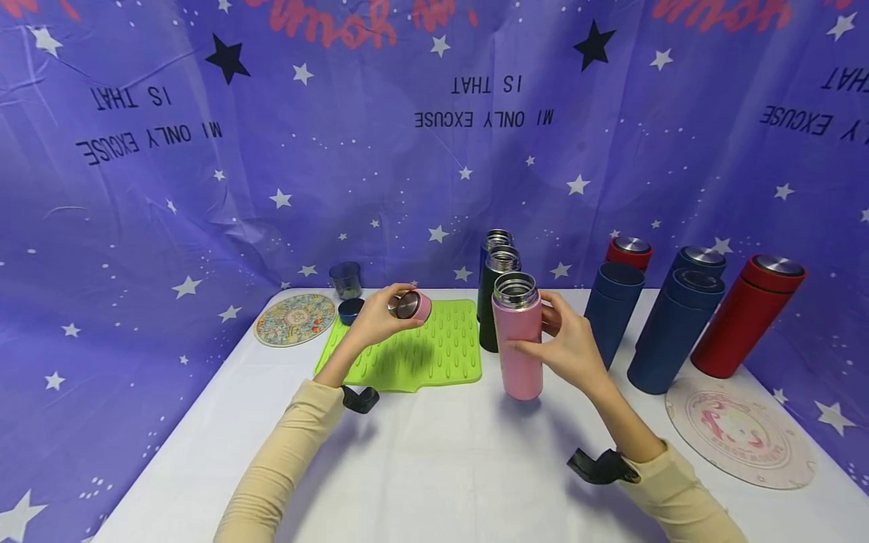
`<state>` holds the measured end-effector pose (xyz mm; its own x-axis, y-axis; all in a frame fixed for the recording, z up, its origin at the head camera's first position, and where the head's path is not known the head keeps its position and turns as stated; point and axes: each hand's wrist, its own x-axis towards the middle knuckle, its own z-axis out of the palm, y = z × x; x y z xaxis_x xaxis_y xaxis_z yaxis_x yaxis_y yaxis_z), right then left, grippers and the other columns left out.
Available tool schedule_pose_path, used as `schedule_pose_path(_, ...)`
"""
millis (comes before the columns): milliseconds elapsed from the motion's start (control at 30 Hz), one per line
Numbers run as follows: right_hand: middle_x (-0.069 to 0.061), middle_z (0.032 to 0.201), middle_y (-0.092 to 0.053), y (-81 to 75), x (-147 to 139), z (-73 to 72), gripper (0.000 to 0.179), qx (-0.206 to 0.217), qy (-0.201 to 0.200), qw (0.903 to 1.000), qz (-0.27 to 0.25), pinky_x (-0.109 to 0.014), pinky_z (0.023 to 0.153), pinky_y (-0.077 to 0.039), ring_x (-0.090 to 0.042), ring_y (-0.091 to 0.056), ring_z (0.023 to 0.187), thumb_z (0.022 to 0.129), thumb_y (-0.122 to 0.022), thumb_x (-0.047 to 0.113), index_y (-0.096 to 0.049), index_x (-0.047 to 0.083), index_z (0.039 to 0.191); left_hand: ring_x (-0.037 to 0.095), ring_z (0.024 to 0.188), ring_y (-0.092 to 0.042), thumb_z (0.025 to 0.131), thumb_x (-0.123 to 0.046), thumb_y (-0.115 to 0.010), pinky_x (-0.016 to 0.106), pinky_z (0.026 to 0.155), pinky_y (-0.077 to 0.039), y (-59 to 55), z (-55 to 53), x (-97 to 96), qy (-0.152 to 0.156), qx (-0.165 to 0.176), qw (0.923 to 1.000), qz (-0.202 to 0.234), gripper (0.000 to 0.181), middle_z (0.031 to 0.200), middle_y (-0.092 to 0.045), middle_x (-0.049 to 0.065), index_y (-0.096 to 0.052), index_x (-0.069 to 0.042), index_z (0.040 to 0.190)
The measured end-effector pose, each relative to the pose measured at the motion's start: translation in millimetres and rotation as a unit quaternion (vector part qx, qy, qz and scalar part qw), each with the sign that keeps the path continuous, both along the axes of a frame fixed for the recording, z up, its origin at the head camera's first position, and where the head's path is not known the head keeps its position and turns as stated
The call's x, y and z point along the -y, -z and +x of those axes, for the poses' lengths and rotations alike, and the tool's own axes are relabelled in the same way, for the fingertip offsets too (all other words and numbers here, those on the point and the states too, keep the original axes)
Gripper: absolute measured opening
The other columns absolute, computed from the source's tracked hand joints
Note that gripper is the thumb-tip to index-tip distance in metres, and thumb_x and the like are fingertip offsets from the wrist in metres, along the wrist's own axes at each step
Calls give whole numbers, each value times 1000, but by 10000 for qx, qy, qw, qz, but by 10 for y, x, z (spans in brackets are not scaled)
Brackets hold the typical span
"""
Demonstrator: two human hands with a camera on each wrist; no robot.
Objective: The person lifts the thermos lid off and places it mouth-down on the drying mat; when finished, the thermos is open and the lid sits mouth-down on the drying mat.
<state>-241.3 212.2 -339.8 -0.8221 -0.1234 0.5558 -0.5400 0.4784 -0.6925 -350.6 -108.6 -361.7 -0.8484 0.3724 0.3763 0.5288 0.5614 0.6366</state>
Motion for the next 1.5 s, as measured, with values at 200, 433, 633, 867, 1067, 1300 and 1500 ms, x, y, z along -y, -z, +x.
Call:
schedule_pose_path(200, -15, 114, -67, 95, 47, -41, 77, -145, -26, 9993, -349, -35, 89, -53, -28, -66, 103, 67, -88, 5, -47, 3, 132, 32, 99, -61, 75, -18, -84, 43, 83, -54, 176, -278, -47, -114, -67, 9999, 44, 69, 127, -57, 16, -52, -5, 135)
schedule_pose_path(433, -17, 114, -67, 149, 91, -66, 77, -161, -57, 9982, -576, -31, 89, -52, -29, -65, 103, 66, -88, 1, -47, 0, 131, 32, 106, -60, 73, -17, -85, 42, 89, -52, 343, -535, -139, -382, -283, 9988, -78, 66, 123, -60, 18, -56, 1, 129)
schedule_pose_path(633, -24, 115, -64, 50, 197, 47, 76, -250, -47, 9973, -692, -34, 90, -52, -36, -64, 104, 66, -84, -9, -45, -7, 131, 35, 116, -56, 74, -16, -85, 45, 95, -49, 426, -677, -201, -630, 33, 9979, -128, 66, 128, -57, 20, -55, 3, 130)
schedule_pose_path(867, -26, 115, -64, 5, 260, 82, 73, -245, 31, 9974, -677, -40, 91, -51, -36, -63, 105, 67, -82, -11, -44, -9, 130, 38, 114, -55, 75, -13, -83, 47, 94, -48, 549, -799, -239, -772, 111, 9963, -350, 64, 124, -58, 24, -54, 6, 129)
schedule_pose_path(1067, -26, 115, -63, 40, 245, 50, 73, -284, 24, 9972, -692, -43, 91, -50, -37, -63, 105, 67, -82, -11, -44, -9, 130, 37, 108, -59, 76, -17, -82, 47, 92, -49, 649, -864, -288, -919, -149, 9945, -483, 57, 116, -62, 23, -59, 7, 123)
schedule_pose_path(1300, -26, 115, -64, 65, 241, 30, 73, -244, 44, 9972, -703, -42, 92, -50, -36, -63, 106, 68, -82, -9, -44, -9, 130, 35, 105, -59, 81, -22, -78, 46, 92, -48, 680, -914, -366, -1126, -210, 9891, -922, 48, 110, -64, 21, -62, 4, 118)
schedule_pose_path(1500, -26, 115, -64, 100, 241, -12, 73, -389, 100, 9960, -804, -44, 91, -50, -36, -63, 105, 67, -83, -9, -44, -9, 129, 37, 111, -57, 81, -21, -79, 46, 95, -47, 645, -882, -402, -1104, 35, 9881, -1069, 59, 118, -61, 24, -57, 6, 128)
